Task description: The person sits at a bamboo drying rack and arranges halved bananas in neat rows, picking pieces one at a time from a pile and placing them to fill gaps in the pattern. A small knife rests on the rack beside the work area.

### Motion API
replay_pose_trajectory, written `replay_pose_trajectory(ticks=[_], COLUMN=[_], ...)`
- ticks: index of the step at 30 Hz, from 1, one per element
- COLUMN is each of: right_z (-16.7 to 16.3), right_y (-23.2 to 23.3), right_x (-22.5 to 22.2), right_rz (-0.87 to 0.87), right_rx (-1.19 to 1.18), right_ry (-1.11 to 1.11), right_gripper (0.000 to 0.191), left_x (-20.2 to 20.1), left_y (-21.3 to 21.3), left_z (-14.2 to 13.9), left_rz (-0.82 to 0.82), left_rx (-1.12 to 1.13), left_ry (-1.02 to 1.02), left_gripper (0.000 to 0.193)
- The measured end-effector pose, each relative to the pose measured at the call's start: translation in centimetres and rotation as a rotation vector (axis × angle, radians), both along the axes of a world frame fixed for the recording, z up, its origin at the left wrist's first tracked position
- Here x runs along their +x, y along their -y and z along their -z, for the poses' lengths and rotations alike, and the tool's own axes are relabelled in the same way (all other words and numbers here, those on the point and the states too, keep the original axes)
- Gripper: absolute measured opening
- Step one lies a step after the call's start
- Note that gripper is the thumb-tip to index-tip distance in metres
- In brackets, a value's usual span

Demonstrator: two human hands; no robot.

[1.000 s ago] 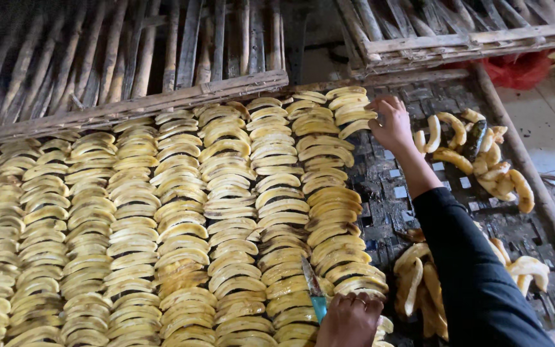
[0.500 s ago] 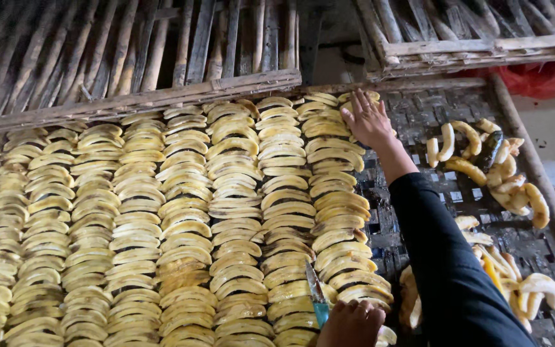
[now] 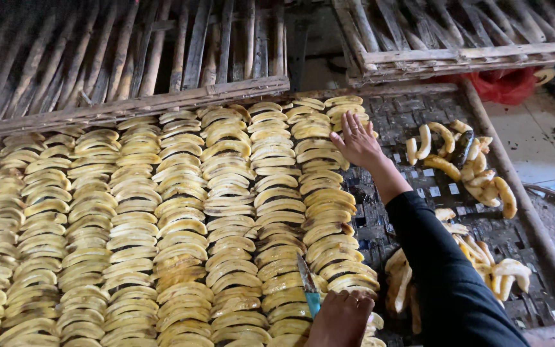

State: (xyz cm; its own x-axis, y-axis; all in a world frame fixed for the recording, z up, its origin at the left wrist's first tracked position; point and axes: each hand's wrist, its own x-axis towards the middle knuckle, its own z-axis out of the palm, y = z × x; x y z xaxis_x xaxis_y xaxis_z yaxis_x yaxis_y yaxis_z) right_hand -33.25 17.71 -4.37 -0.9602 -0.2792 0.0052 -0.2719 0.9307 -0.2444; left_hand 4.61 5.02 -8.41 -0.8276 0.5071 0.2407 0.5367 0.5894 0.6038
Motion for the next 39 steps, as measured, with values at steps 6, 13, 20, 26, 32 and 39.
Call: replay_pose_trajectory(ticks=[6,13,20,26,32,39], right_z=[0.1,-1.6,-0.7,-0.1,-0.4,0.9], right_y=[-0.1,-8.8,-21.0,-25.0,-25.1,-27.4], right_x=[1.5,6.4,15.1,17.3,19.9,19.1], right_rz=[-0.037,0.042,-0.087,0.099,0.156,0.183], right_rx=[-0.026,-0.488,-0.060,0.087,0.060,-0.161], right_ry=[0.115,-0.056,0.181,0.181,0.360,0.445], right_gripper=[0.080,0.053,0.024,0.018,0.029,0.035], left_x=[-0.7,-0.4,0.2,0.1,0.0,0.1], left_y=[0.1,1.0,1.1,0.8,0.3,0.5], left_z=[-2.5,-3.7,-5.2,-5.6,-5.5,-7.3], left_rz=[0.031,0.023,0.065,0.065,0.073,0.093], left_rx=[-0.066,-0.034,0.000,-0.013,-0.051,-0.056], left_ry=[0.066,0.001,0.032,-0.008,0.090,0.101], left_gripper=[0.026,0.029,0.019,0.017,0.021,0.017])
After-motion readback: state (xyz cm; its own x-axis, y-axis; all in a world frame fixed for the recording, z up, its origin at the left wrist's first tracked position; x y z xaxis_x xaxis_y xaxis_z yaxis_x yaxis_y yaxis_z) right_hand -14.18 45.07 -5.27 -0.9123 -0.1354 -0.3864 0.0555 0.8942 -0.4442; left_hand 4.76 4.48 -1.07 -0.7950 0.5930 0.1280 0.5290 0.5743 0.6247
